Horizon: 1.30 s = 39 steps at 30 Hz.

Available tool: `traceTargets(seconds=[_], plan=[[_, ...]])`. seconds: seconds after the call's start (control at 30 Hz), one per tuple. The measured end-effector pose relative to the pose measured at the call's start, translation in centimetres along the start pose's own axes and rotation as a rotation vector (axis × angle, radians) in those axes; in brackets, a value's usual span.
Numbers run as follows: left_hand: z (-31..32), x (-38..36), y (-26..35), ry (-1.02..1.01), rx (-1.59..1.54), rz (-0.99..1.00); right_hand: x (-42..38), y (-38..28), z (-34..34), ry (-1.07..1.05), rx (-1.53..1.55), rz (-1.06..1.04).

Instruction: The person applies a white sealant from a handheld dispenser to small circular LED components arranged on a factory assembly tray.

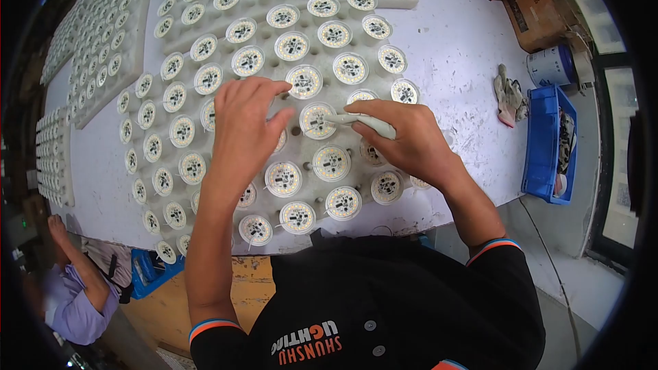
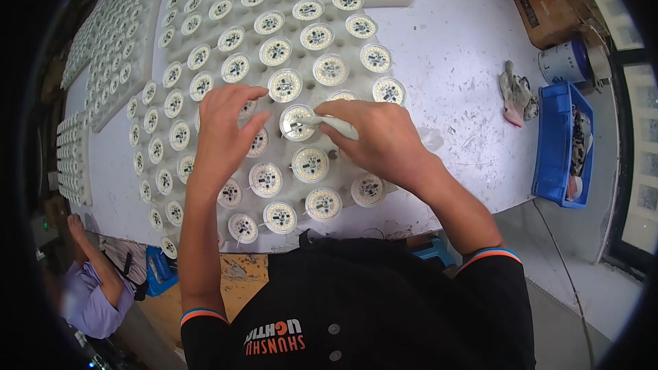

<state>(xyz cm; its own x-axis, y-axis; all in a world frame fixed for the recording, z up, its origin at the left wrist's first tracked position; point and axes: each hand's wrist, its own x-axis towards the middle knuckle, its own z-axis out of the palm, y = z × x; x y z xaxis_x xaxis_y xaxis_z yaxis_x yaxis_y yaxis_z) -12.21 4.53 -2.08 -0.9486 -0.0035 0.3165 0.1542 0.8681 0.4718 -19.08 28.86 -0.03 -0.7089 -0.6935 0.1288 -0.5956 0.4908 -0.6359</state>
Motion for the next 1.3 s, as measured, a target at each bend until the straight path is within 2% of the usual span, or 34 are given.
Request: traceTargets(seconds=[0.07,0.37,0.6,0.7,0.8,0.87,1.0,1.1,1.2,1.3], plan=[[-0.1,0.8,-0.5,-0.032,0.018,-0.014,-0.2,-0.4,-0.8,-0.076,0.028,0.095],[3.0,4.0,-0.9,-0.055,0.078,0.005,-1.0,0.3,-1.1,-0.071,0.07,0.107],[3.4,5.7,-0.5,-0.153,0.059,-0.025,-1.3,1.3,0.0,0.066,0.101,-0.014],[3.2,5.6,-1.5,-0.088,0.054,-0.013,-1.2,1.2,-0.2,0.035,0.096,0.01],[3.0,5.2,-2.5,-0.079,0.144,-0.09,-1.1,0.8,-0.6,-0.004,0.086,0.035],[3.4,4.5,-2.6,-0.031,0.299,-0.064,-1.1,1.1,-0.1,0.046,0.066,-0.018],[3.7,4.1,-2.2,0.029,0.484,0.004,-1.1,1.0,-0.2,0.014,0.061,0.007],[3.0,4.2,-2.3,-0.05,0.479,0.006,-1.0,0.4,-1.0,-0.044,0.047,0.059],[1.8,4.3,-2.6,-0.109,0.166,0.112,-0.8,0.2,-1.4,-0.027,0.042,0.058],[1.3,4.6,-3.1,-0.274,0.096,0.272,-0.5,0.5,-1.6,0.033,0.016,0.013]])
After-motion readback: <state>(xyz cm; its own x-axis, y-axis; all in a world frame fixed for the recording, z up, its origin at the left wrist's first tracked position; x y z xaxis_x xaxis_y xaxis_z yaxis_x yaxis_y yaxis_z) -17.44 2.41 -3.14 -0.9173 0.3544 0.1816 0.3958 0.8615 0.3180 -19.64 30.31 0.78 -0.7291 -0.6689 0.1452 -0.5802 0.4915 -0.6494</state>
